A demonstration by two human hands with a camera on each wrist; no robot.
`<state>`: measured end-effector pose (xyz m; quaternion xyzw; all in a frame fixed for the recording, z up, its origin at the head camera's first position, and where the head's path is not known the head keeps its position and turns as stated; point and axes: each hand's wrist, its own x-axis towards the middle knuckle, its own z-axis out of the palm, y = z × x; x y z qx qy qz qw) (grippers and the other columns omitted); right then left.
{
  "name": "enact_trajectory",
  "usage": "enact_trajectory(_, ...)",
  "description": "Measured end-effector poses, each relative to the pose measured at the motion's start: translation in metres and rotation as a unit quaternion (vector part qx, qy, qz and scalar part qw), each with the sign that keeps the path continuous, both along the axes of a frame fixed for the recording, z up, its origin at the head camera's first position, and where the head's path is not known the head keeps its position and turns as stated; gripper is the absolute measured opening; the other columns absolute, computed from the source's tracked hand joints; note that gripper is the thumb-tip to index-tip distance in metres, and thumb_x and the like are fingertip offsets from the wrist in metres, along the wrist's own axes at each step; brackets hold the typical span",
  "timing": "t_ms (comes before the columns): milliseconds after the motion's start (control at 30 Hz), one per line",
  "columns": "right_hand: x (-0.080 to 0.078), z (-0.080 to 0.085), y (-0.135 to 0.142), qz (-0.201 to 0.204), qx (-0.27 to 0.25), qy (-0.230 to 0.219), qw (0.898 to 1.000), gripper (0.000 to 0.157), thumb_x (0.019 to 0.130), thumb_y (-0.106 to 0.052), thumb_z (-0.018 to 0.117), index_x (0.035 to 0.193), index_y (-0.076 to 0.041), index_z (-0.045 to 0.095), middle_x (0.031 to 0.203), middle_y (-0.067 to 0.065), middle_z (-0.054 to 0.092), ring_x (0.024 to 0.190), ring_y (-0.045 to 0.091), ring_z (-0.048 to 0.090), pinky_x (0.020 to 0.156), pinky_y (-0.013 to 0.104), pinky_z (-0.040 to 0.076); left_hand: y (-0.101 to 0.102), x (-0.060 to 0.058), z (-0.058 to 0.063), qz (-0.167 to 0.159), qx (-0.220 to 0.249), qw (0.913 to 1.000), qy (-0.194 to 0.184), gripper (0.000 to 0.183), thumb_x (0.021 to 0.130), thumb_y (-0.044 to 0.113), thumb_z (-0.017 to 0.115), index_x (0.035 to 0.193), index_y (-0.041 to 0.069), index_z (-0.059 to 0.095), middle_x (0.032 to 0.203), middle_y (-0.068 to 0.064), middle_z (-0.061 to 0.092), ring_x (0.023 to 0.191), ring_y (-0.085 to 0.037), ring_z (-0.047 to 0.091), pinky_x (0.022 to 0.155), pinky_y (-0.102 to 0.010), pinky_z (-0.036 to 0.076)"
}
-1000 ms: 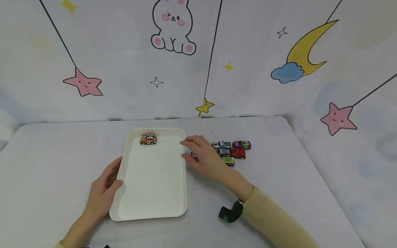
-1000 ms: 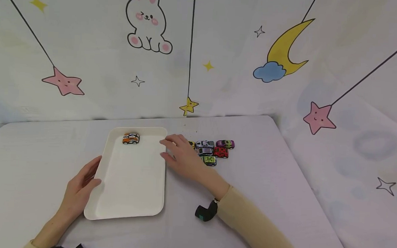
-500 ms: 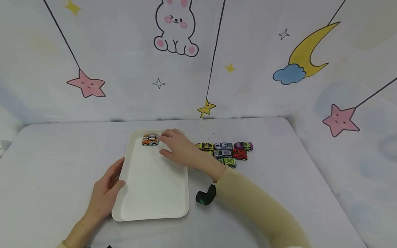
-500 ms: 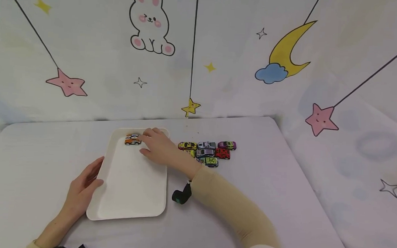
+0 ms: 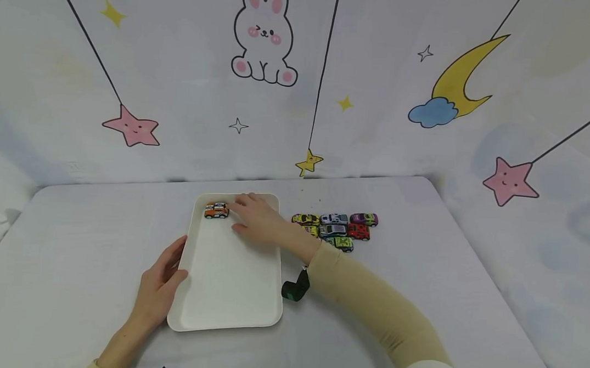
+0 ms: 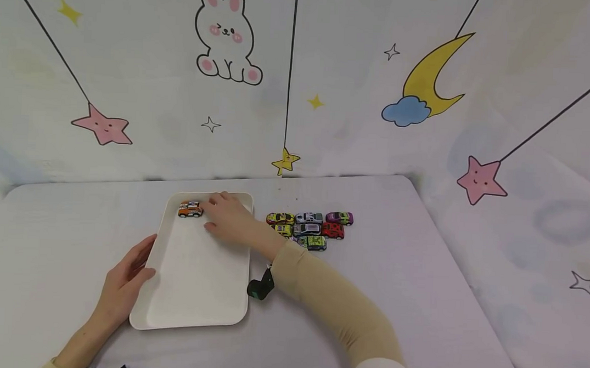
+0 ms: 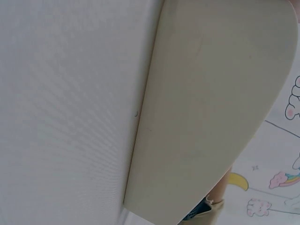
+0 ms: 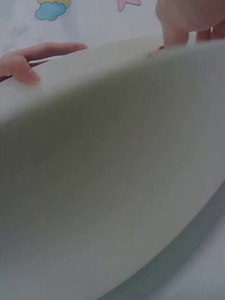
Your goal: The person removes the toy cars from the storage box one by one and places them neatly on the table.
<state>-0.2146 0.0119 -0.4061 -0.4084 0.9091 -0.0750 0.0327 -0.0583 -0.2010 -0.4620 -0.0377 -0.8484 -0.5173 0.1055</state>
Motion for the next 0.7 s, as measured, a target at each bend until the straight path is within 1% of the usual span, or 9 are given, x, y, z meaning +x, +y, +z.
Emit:
enact_trajectory(100,-0.001,0.002,-0.002,0.005,0.008,0.013,1.000,0.049,0.099,-0.030,0.061,0.144,-0.013,0.053,0.139,0.006,0.055,0.126,0.022,0.050,0.111,0.035,0.039,0.000,0.001,0.001,0.003,-0.002,1.0000,-0.002,0.064,0.094,-0.007,0.050,0.153,0.016,0.041,0.147,-0.021,0.051,0.120,0.011,0.048,0.093,-0.001,0.038)
enact_trajectory(167,-0.002,0.006,-0.005,0.014,0.021,0.017,1.000,0.049,0.099,-0.031,0.062,0.144,-0.014,0.053,0.142,0.005,0.054,0.128,0.022,0.049,0.110,0.035,0.041,0.000,0.001,0.001,0.001,0.000,1.0000,-0.004,0.063,0.094,-0.006,0.050,0.153,0.015,0.041,0.147,-0.020,0.051,0.124,-0.002,0.053,0.092,-0.002,0.039)
enact_trajectory(267,-0.002,0.011,-0.008,0.030,0.045,0.017,0.998,0.051,0.099,-0.032,0.062,0.146,-0.015,0.050,0.148,0.004,0.051,0.134,0.022,0.047,0.112,0.037,0.041,0.001,0.001,0.001,-0.002,0.003,1.0000,-0.008,0.062,0.094,-0.005,0.050,0.153,0.014,0.041,0.147,-0.020,0.051,0.125,-0.027,0.057,0.091,-0.003,0.041)
enact_trajectory(333,-0.002,0.013,-0.011,0.042,0.059,0.016,0.997,0.053,0.099,-0.032,0.062,0.147,-0.015,0.049,0.151,0.003,0.049,0.136,0.022,0.046,0.112,0.037,0.042,0.001,0.002,0.001,-0.003,0.004,1.0000,-0.007,0.063,0.094,-0.006,0.050,0.153,0.014,0.042,0.147,-0.020,0.052,0.123,-0.035,0.057,0.091,-0.004,0.042)
enact_trajectory(400,-0.002,0.015,-0.013,0.049,0.066,0.014,0.997,0.052,0.099,-0.030,0.062,0.148,-0.016,0.048,0.152,0.002,0.048,0.137,0.021,0.046,0.112,0.037,0.041,0.001,0.002,0.000,-0.001,0.003,1.0000,-0.007,0.063,0.094,-0.005,0.050,0.153,0.015,0.042,0.147,-0.019,0.052,0.122,-0.029,0.059,0.090,-0.004,0.042)
enact_trajectory(467,-0.003,0.016,-0.015,0.053,0.074,0.015,0.996,0.052,0.100,-0.028,0.061,0.149,-0.018,0.047,0.151,0.002,0.048,0.135,0.021,0.047,0.112,0.037,0.042,0.001,0.002,0.000,0.000,0.004,1.0000,-0.006,0.063,0.093,-0.006,0.050,0.152,0.016,0.042,0.146,-0.018,0.053,0.121,-0.015,0.060,0.089,-0.003,0.042)
enact_trajectory(567,-0.003,0.017,-0.018,0.050,0.087,0.020,0.995,0.051,0.100,-0.028,0.061,0.149,-0.020,0.047,0.146,0.001,0.051,0.130,0.019,0.049,0.109,0.034,0.044,0.001,0.001,0.000,-0.001,0.005,1.0000,-0.003,0.064,0.093,-0.006,0.051,0.152,0.016,0.043,0.146,-0.018,0.053,0.116,0.005,0.055,0.088,-0.003,0.042)
enact_trajectory(633,-0.003,0.016,-0.021,0.047,0.097,0.025,0.994,0.051,0.100,-0.029,0.060,0.148,-0.021,0.048,0.141,0.001,0.052,0.124,0.018,0.051,0.105,0.032,0.045,0.000,0.001,0.000,-0.002,0.009,1.0000,0.002,0.064,0.093,-0.007,0.051,0.152,0.016,0.044,0.146,-0.018,0.053,0.115,0.009,0.053,0.089,-0.003,0.043)
enact_trajectory(700,-0.003,0.016,-0.023,0.043,0.101,0.029,0.994,0.050,0.099,-0.030,0.061,0.147,-0.021,0.050,0.136,0.001,0.053,0.118,0.017,0.052,0.103,0.029,0.046,0.000,0.000,0.000,-0.002,0.011,0.9999,0.006,0.063,0.093,-0.007,0.051,0.151,0.016,0.044,0.145,-0.017,0.054,0.116,0.009,0.054,0.089,-0.005,0.044)
